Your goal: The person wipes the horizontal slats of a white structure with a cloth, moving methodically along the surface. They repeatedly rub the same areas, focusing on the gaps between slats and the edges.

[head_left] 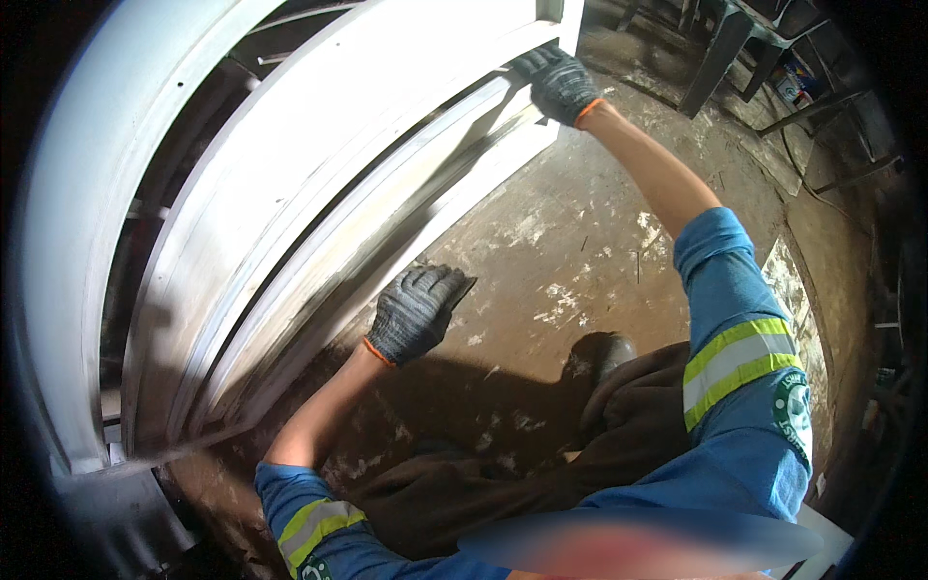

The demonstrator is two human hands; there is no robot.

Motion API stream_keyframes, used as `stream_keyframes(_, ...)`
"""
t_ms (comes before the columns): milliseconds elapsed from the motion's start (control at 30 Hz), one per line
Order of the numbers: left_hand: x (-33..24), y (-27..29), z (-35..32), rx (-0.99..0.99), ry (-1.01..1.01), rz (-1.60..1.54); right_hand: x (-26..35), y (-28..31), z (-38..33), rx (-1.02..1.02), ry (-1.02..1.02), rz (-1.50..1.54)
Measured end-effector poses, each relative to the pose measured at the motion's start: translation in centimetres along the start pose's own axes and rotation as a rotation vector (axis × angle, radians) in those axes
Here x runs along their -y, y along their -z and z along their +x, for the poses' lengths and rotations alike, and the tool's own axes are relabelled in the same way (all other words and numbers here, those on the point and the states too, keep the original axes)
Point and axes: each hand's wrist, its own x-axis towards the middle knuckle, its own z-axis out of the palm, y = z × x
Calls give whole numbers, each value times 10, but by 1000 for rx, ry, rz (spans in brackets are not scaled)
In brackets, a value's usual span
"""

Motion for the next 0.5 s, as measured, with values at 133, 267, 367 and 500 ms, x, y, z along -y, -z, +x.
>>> stream_keyframes(133, -3, -14, -1, 103, -41, -30, 27, -2, 4, -32, -173, -41)
stream_keyframes(267, 17, -34, -25, 307, -9, -115, 50, 39, -1, -192, -7, 172)
stream_keyframes(367, 17, -40, -25, 342, -33, -123, 2, 63, 2, -282, -21, 159)
stream_keyframes(500, 9, -50, -30, 472, -86, -78, -17, 56, 15, -335, -27, -103)
